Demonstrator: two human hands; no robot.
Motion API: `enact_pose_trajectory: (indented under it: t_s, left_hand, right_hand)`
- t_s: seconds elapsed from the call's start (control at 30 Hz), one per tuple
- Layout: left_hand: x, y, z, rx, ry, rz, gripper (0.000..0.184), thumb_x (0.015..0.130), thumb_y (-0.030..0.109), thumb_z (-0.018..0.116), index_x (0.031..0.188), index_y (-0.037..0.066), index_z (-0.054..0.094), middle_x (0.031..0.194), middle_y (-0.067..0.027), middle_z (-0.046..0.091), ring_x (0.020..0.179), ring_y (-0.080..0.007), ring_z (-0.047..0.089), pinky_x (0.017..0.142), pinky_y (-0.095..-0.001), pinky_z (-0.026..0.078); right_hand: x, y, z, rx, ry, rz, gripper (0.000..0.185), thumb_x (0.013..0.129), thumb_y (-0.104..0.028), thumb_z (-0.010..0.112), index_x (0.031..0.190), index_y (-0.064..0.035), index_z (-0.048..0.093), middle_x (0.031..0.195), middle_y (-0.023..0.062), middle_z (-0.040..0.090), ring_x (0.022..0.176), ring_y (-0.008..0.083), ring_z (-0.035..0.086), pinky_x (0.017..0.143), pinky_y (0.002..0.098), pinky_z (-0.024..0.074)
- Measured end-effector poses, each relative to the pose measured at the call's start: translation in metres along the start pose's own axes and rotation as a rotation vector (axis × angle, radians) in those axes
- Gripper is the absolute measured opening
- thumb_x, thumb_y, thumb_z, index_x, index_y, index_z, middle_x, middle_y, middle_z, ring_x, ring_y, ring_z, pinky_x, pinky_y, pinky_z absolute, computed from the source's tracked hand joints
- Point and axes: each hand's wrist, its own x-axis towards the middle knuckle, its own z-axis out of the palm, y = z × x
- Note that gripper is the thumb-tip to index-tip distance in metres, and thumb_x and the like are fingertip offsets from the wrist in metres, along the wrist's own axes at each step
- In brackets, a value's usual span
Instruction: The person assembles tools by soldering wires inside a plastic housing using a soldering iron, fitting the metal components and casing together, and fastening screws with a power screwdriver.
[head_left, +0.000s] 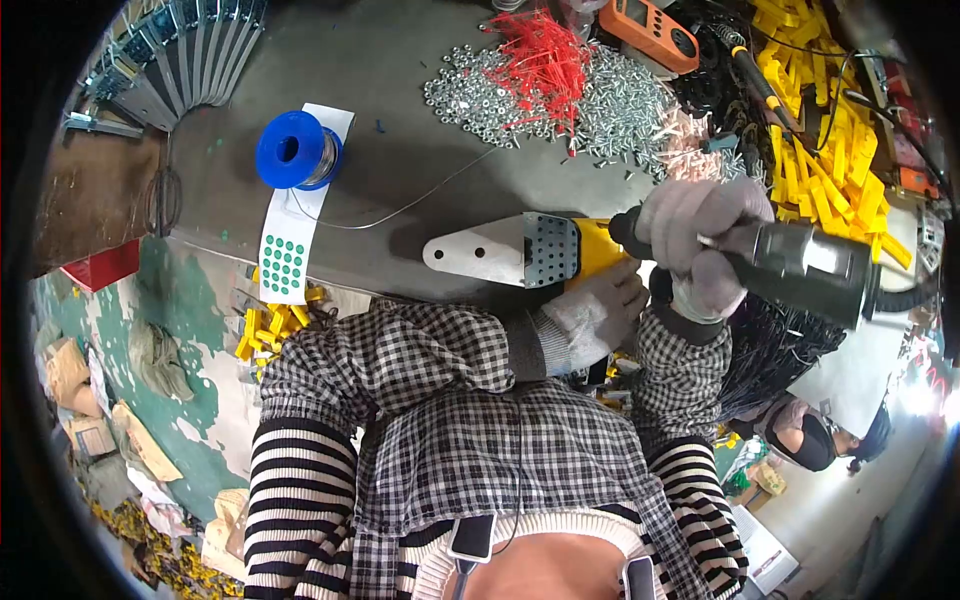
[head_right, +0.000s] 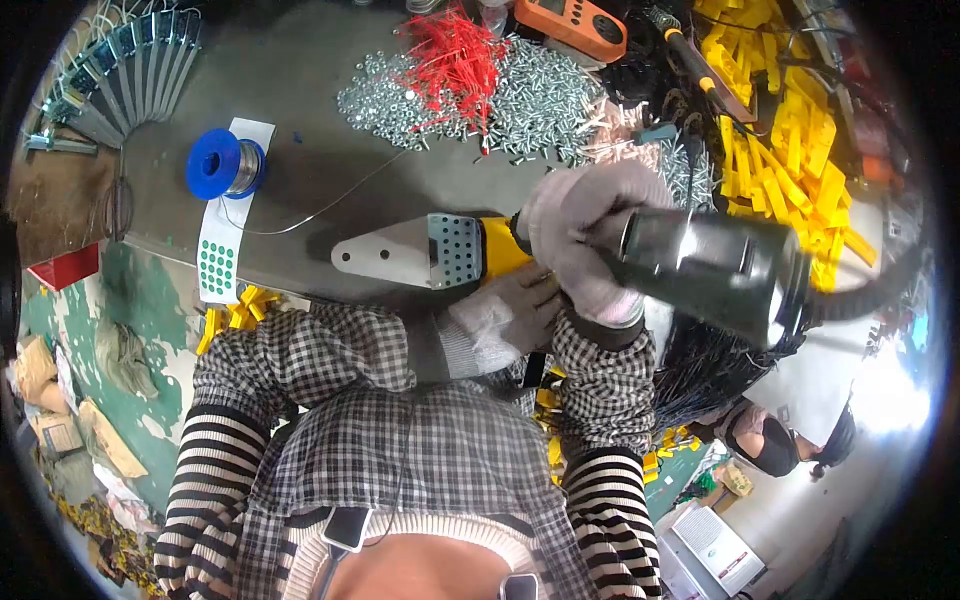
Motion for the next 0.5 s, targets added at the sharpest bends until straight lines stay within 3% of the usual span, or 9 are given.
enact_pose_trajectory:
  t_s: [0.1,0.2,0.27,0.3,0.33,0.4,0.43,0.47,0.5]
  left_hand:
    - [0.001,0.001,-0.009,-0.138,-0.012,-0.165,0.032,0.082,0.02,0.054,0.107,0.003,0.067,0.122,-0.0127,0.059,0.12,-0.0265,0.05,0.117,-0.0422,0.024]
    - [-0.004,-0.006,-0.01,0.302,-0.077,-0.157,0.031,0.084,0.021,0.052,0.107,0.005,0.066,0.12,-0.0137,0.059,0.12,-0.0268,0.049,0.116,-0.0427,0.025]
    - [-0.012,0.008,0.022,0.109,0.185,-0.107,0.033,0.086,0.021,0.049,0.11,0.005,0.066,0.118,-0.0139,0.061,0.122,-0.0263,0.048,0.116,-0.0434,0.024]
    - [-0.002,0.016,0.011,-0.346,-0.071,-0.166,0.038,0.088,0.021,0.048,0.119,0.004,0.062,0.12,-0.0124,0.06,0.124,-0.0265,0.047,0.117,-0.0438,0.022]
    - [0.002,0.015,0.002,-0.341,-0.072,-0.173,0.038,0.088,0.021,0.048,0.119,0.004,0.062,0.12,-0.0124,0.06,0.124,-0.0265,0.047,0.117,-0.0438,0.022]
    - [0.008,0.012,-0.008,1.504,-0.185,-0.212,0.04,0.088,0.02,0.047,0.123,0.006,0.058,0.121,-0.0117,0.059,0.126,-0.0248,0.046,0.118,-0.0426,0.021]
    - [0.01,0.034,0.037,2.312,-0.434,-0.071,0.037,0.086,0.018,0.049,0.12,0.007,0.056,0.117,-0.0121,0.061,0.124,-0.0244,0.048,0.118,-0.0432,0.023]
    - [0.011,0.046,0.041,2.326,-0.444,-0.066,0.037,0.086,0.018,0.049,0.12,0.007,0.056,0.117,-0.0121,0.061,0.124,-0.0244,0.048,0.118,-0.0432,0.023]
    - [0.015,0.06,0.043,2.249,-0.718,0.316,0.044,0.085,0.025,0.056,0.124,0.004,0.053,0.117,-0.0129,0.058,0.115,-0.0281,0.052,0.108,-0.0463,0.032]
  right_hand:
    - [-0.002,0.005,0.005,0.018,-0.024,-0.059,0.031,0.083,-0.022,0.075,0.092,-0.0077,0.049,0.048,-0.0041,0.041,0.036,0.0113,0.039,0.043,0.0296,0.0372]
    - [-0.008,0.007,0.008,-0.003,0.079,-0.092,0.025,0.084,-0.015,0.07,0.092,-0.0066,0.048,0.052,-0.0004,0.044,0.042,0.0141,0.045,0.047,0.032,0.0413]
    - [-0.012,0.008,0.012,0.053,0.093,-0.109,0.021,0.084,-0.01,0.067,0.092,-0.0057,0.048,0.056,0.0022,0.046,0.045,0.0156,0.048,0.049,0.0334,0.0432]
    - [-0.015,0.008,0.025,-0.136,0.344,-0.073,0.02,0.083,-0.005,0.064,0.094,-0.0043,0.048,0.059,0.0039,0.048,0.049,0.0165,0.051,0.05,0.0338,0.0443]
    - [-0.016,0.007,0.038,-0.326,0.597,-0.036,0.019,0.081,0.0,0.061,0.095,-0.0029,0.048,0.062,0.0055,0.049,0.053,0.0174,0.053,0.051,0.0342,0.0455]
    - [-0.006,-0.003,0.041,-0.341,0.568,0.054,0.03,0.076,0.005,0.062,0.105,0.001,0.052,0.08,0.0101,0.057,0.061,0.0189,0.057,0.056,0.0348,0.0492]
    - [-0.003,-0.013,0.029,-0.375,0.446,0.187,0.034,0.076,0.004,0.063,0.108,0.0016,0.054,0.085,0.0112,0.059,0.063,0.0186,0.058,0.059,0.0351,0.0498]
    - [0.002,-0.028,0.018,-0.407,0.324,0.318,0.037,0.075,0.003,0.064,0.111,0.0022,0.055,0.09,0.0122,0.06,0.064,0.0183,0.059,0.062,0.0354,0.0505]
    - [0.007,-0.052,0.014,-0.555,0.222,0.275,0.039,0.078,-0.005,0.065,0.115,0.0033,0.056,0.091,0.0118,0.061,0.074,0.0171,0.059,0.069,0.0332,0.05]
